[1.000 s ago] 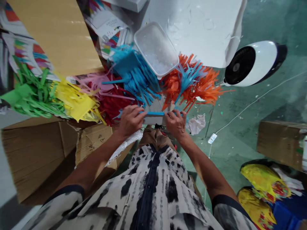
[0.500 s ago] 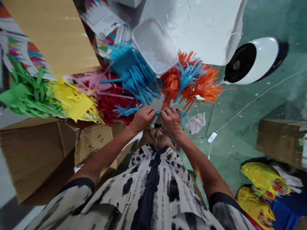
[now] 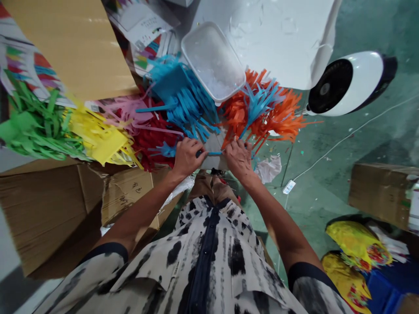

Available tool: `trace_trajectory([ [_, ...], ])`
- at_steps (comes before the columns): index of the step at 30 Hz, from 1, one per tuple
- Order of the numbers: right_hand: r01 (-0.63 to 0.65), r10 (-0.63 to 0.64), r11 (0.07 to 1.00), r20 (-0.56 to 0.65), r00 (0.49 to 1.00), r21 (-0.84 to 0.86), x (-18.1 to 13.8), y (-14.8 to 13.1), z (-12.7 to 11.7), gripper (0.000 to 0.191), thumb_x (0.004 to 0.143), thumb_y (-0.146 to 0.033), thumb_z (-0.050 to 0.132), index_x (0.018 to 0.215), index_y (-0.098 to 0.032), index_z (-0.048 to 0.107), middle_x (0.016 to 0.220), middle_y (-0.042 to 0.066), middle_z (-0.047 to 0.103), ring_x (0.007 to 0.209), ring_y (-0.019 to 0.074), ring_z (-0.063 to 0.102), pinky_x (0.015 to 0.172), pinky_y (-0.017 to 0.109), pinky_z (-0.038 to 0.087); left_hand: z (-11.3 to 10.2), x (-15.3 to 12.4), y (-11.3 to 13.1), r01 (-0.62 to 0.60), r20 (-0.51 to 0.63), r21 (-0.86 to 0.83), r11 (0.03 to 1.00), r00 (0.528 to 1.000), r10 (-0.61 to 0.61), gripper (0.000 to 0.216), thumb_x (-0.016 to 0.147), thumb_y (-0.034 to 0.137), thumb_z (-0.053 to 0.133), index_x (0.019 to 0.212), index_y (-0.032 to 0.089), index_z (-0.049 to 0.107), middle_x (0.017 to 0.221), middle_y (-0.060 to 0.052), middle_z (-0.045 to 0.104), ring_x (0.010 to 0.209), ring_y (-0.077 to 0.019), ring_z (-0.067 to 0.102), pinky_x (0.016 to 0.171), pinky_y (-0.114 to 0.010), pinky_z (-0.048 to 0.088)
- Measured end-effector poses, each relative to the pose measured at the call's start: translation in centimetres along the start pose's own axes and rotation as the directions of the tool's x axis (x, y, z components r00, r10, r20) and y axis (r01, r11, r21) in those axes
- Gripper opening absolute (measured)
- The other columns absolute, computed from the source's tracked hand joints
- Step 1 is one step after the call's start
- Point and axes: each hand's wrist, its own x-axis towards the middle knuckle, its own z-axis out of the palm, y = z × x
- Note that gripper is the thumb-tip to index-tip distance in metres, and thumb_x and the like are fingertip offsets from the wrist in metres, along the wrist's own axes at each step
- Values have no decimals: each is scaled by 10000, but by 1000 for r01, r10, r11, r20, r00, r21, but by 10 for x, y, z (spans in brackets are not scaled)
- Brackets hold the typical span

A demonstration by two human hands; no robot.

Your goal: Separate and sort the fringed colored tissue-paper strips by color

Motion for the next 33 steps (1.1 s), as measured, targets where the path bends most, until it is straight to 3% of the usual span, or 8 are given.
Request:
trace_trajectory([
  [4,-32,32,999,-32,999,-4,-3,3,-2,197,1011,-285,552,903,-190,687,938,124,713,998,313,537,876,444,281,-1,2,5,59,-16,22,998,998,-59,144,929,322,710,843,220,655,960,-88,701,1014,-314,587,797,-450,420],
  [7,-64,62,998,-87,994,-12,-7,4,0,202,1019,-289,545,902,-208,688,896,102,717,990,300,541,888,440,274,-1,0,6,76,-33,5,997,997,-76,54,941,280,684,943,227,682,1006,-90,721,1023,-309,597,810,-452,432],
  [12,-83,81,997,-161,984,-1,-14,5,7,219,1050,-302,521,951,-220,699,895,75,739,1007,272,577,939,436,282,4,-12,-4,-162,55,-1,987,985,162,264,990,171,581,1158,294,743,1138,-57,755,1099,-273,612,889,-461,444],
  [15,-85,82,996,-198,977,-9,-18,4,9,204,1053,-284,535,975,-228,716,942,76,763,1043,266,594,976,443,274,6,-18,-5,-257,61,49,965,965,254,326,1011,182,542,1267,272,723,1211,-83,749,1167,-284,608,983,-499,433],
  [20,96,-99,995,-249,963,-25,-25,-5,7,212,1062,-216,539,1153,-277,721,1191,47,771,1183,232,588,1065,447,236,5,-16,-1,-369,43,41,928,929,368,307,1032,221,519,1262,208,723,1214,-98,752,1207,-279,609,1169,-544,330],
  [22,161,-160,987,-231,960,-14,-24,-9,7,222,1072,-225,529,1189,-274,711,1172,44,774,1165,223,590,1067,442,236,5,-13,-1,-364,37,20,931,931,363,290,1042,239,517,1231,209,735,1185,-98,759,1170,-272,623,1143,-530,353],
  [26,193,-191,981,-170,967,-3,-15,-9,6,238,1082,-204,486,1085,-238,721,1064,45,776,1091,217,593,1046,422,242,10,-9,-1,-313,51,24,949,949,312,279,1063,293,511,1184,208,748,1151,-111,762,1087,-272,633,918,-450,442],
  [33,194,-194,981,-135,972,-10,-11,-11,-6,254,1075,-178,463,1023,-206,710,980,59,747,1037,220,578,1048,430,240,5,-4,8,-337,129,154,929,939,319,222,1043,189,526,1067,163,745,1010,-133,744,952,-278,621,766,-405,374],
])
